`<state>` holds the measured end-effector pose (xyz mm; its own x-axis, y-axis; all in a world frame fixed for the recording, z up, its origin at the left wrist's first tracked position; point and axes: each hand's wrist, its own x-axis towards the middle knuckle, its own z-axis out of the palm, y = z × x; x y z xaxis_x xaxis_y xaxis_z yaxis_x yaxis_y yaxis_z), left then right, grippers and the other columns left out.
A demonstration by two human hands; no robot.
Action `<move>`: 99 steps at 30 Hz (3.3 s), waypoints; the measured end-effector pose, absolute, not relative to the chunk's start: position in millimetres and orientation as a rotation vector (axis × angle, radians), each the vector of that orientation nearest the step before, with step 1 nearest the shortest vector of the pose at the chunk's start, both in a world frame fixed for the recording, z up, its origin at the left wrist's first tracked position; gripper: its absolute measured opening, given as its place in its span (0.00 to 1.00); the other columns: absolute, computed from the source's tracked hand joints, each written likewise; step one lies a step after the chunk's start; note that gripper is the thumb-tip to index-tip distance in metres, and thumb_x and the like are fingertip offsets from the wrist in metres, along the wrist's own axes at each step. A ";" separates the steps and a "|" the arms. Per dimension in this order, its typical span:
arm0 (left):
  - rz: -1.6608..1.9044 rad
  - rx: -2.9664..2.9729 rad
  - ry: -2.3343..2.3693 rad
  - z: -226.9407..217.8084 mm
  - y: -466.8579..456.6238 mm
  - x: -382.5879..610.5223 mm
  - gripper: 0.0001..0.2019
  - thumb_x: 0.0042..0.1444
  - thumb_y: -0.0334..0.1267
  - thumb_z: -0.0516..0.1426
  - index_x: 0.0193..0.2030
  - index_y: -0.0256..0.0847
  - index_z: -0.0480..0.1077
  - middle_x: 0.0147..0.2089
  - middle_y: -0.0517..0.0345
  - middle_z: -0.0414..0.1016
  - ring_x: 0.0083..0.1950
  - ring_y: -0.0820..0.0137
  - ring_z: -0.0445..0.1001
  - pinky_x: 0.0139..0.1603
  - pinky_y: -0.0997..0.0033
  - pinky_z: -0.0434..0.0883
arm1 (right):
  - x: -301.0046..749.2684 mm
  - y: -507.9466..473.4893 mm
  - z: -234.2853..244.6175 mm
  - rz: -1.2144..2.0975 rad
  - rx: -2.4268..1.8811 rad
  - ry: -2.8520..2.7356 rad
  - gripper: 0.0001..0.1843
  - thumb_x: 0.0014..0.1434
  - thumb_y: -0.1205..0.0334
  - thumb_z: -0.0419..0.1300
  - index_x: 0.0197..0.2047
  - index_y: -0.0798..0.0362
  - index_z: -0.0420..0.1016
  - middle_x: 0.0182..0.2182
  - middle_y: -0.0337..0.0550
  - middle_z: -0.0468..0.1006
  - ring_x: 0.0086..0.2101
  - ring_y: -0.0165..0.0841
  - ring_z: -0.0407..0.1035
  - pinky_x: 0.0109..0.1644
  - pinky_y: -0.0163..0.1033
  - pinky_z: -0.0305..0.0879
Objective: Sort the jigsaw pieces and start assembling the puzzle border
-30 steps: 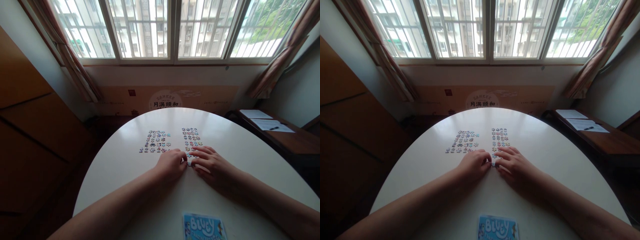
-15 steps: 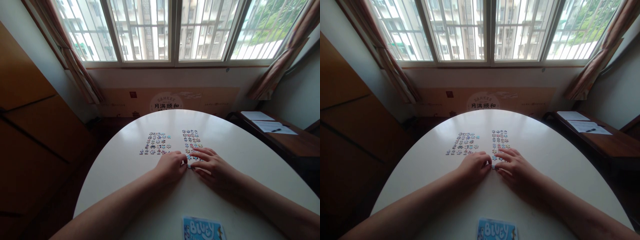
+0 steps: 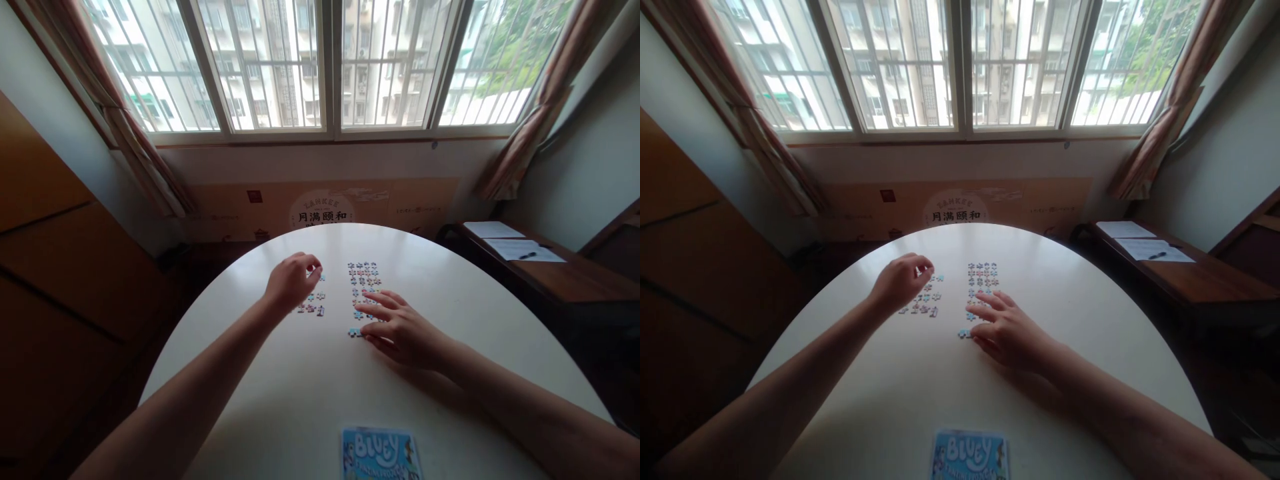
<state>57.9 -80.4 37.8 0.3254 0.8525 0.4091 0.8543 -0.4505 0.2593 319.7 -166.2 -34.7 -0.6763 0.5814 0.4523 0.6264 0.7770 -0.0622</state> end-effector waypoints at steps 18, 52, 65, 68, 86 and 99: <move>-0.166 -2.574 -1.770 14.3 -11.9 42.8 0.11 0.60 0.35 0.58 0.42 0.47 0.82 0.48 0.54 0.78 0.46 0.63 0.76 0.45 0.69 0.71 | 319.9 -164.3 -39.9 -0.092 -0.958 -2.559 0.07 0.65 0.61 0.60 0.46 0.48 0.76 0.66 0.45 0.69 0.68 0.49 0.56 0.69 0.64 0.54; 0.015 -2.709 -1.756 4.4 -0.4 48.0 0.14 0.55 0.31 0.57 0.46 0.43 0.81 0.53 0.49 0.76 0.49 0.61 0.76 0.49 0.68 0.71 | 324.5 -159.1 -41.5 -0.224 -0.916 -2.280 0.29 0.65 0.70 0.57 0.67 0.43 0.62 0.64 0.46 0.70 0.67 0.45 0.58 0.69 0.60 0.60; -0.083 -2.755 -1.839 15.3 -1.5 42.2 0.09 0.51 0.34 0.59 0.38 0.42 0.80 0.44 0.52 0.81 0.40 0.65 0.77 0.39 0.72 0.71 | 322.4 -156.5 -42.2 -0.303 -0.939 -2.301 0.25 0.63 0.72 0.57 0.63 0.48 0.68 0.62 0.49 0.72 0.65 0.45 0.61 0.67 0.59 0.61; -0.131 -2.795 -1.853 25.8 -6.2 41.1 0.07 0.53 0.36 0.60 0.37 0.42 0.80 0.44 0.54 0.81 0.37 0.68 0.77 0.35 0.73 0.70 | 323.4 -155.8 -43.2 -0.322 -0.925 -2.288 0.21 0.63 0.71 0.57 0.58 0.49 0.73 0.60 0.49 0.74 0.64 0.46 0.62 0.66 0.60 0.61; -0.620 -3.317 -1.561 54.4 -123.0 79.4 0.07 0.57 0.36 0.59 0.38 0.40 0.79 0.37 0.57 0.82 0.37 0.70 0.77 0.39 0.71 0.71 | 322.7 -155.1 -39.1 -0.124 -0.707 -2.364 0.09 0.64 0.65 0.60 0.44 0.49 0.80 0.42 0.42 0.84 0.46 0.39 0.74 0.56 0.51 0.66; -0.542 -3.306 -1.742 -2.5 -130.4 82.4 0.07 0.56 0.33 0.61 0.39 0.43 0.82 0.39 0.59 0.84 0.40 0.68 0.79 0.47 0.67 0.72 | 328.1 -159.8 -39.1 -0.022 -0.736 -2.527 0.11 0.65 0.58 0.62 0.50 0.48 0.80 0.46 0.41 0.84 0.48 0.39 0.73 0.57 0.48 0.64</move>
<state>82.4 -130.4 -2.5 0.5784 0.8145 -0.0465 0.6442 -0.4210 0.6385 328.1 -159.8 -39.1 -0.7265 0.4987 0.4728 0.5069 0.8534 -0.1213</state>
